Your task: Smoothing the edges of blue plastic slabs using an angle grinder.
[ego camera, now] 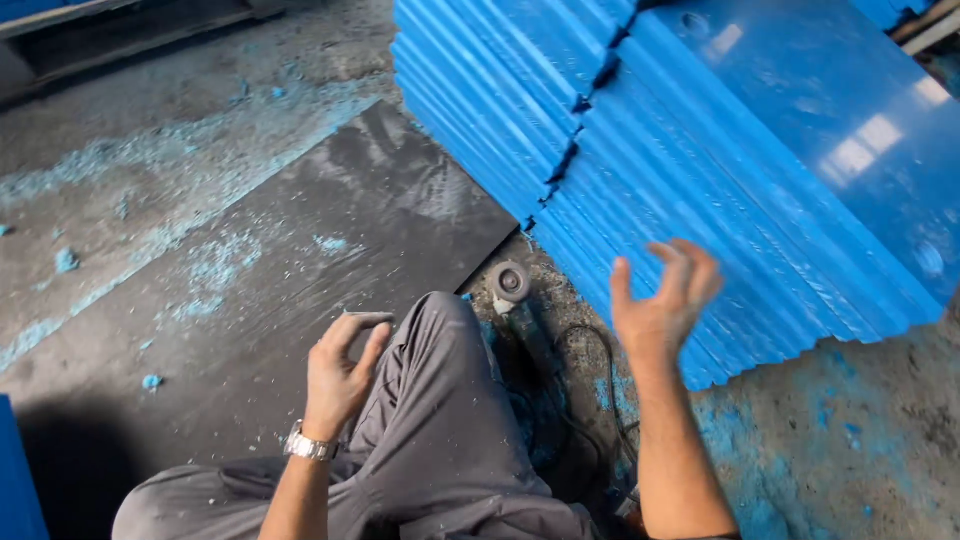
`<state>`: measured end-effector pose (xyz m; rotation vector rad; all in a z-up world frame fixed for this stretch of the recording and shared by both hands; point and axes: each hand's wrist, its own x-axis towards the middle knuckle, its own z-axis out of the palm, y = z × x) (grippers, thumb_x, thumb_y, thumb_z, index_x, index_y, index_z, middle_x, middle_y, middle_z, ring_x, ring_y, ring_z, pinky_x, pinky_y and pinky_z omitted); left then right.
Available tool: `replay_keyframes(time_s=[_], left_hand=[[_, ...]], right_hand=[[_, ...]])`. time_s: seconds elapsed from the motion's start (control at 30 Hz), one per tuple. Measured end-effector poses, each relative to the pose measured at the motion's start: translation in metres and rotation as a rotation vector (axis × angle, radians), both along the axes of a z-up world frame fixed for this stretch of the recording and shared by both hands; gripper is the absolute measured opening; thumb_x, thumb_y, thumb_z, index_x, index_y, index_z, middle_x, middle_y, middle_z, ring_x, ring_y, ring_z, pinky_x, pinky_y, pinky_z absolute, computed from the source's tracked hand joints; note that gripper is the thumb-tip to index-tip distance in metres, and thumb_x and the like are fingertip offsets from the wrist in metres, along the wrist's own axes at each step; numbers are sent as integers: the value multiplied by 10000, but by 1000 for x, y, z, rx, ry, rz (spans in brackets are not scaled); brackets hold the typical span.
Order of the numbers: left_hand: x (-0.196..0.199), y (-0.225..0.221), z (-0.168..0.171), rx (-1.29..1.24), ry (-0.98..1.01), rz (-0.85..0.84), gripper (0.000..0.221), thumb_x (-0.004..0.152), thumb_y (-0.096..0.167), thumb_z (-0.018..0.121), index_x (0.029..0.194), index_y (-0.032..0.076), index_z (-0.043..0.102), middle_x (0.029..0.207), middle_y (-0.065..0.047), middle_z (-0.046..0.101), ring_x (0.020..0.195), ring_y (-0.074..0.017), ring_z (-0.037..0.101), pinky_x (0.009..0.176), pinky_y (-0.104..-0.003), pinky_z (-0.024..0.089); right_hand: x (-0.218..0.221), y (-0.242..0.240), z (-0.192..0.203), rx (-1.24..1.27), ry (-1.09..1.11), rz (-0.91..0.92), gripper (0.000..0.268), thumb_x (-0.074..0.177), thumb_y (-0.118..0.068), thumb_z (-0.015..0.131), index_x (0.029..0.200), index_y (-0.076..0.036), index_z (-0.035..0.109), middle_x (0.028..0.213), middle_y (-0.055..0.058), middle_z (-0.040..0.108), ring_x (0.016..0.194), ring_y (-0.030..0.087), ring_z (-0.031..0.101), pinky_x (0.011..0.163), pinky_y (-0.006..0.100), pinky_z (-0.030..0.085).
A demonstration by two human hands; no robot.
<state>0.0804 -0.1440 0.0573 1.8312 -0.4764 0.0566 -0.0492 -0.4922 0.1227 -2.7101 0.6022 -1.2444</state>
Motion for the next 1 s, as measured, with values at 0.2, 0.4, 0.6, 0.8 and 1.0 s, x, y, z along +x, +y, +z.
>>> replay_keyframes(time_s=[0.2, 0.4, 0.6, 0.8, 1.0], left_hand=[[9, -79, 14, 125, 17, -322, 208, 931, 253, 710, 1024, 69, 738, 953, -94, 730, 877, -251, 719, 763, -342, 551], [19, -122, 29, 173, -23, -420, 235, 930, 292, 706, 1036, 88, 758, 967, -86, 748, 902, -245, 736, 771, -357, 561], [19, -151, 35, 106, 53, -516, 271, 958, 314, 691, 1063, 71, 749, 1017, -79, 758, 966, -207, 761, 838, -327, 577], [32, -153, 42, 34, 179, -488, 312, 949, 344, 694, 1082, 66, 746, 990, -60, 779, 948, -155, 755, 838, -309, 586], [34, -161, 42, 90, 256, -391, 352, 932, 374, 718, 1074, 52, 742, 958, -60, 796, 920, -111, 735, 812, -285, 566]], right_hand=[[-109, -134, 39, -402, 71, -473, 506, 946, -228, 782, 1340, -18, 543, 1455, 178, 405, 1398, 336, 372, 1120, 564, 324], [-131, -147, 94, -385, 259, -390, 840, 811, -333, 973, 1425, 19, 521, 1401, 196, 447, 1311, 353, 445, 1030, 505, 427], [-162, -163, 87, -304, 351, -257, 718, 904, -244, 942, 1451, -7, 543, 1341, 182, 487, 1252, 326, 492, 1047, 476, 454], [-176, -118, 91, -458, 190, -40, 454, 911, -107, 853, 1299, -50, 624, 1234, 129, 617, 1182, 300, 616, 1047, 453, 528], [-163, -110, 63, -601, -92, 120, 563, 883, -544, 778, 1085, -47, 609, 1044, 94, 618, 1070, 297, 666, 1046, 540, 538]])
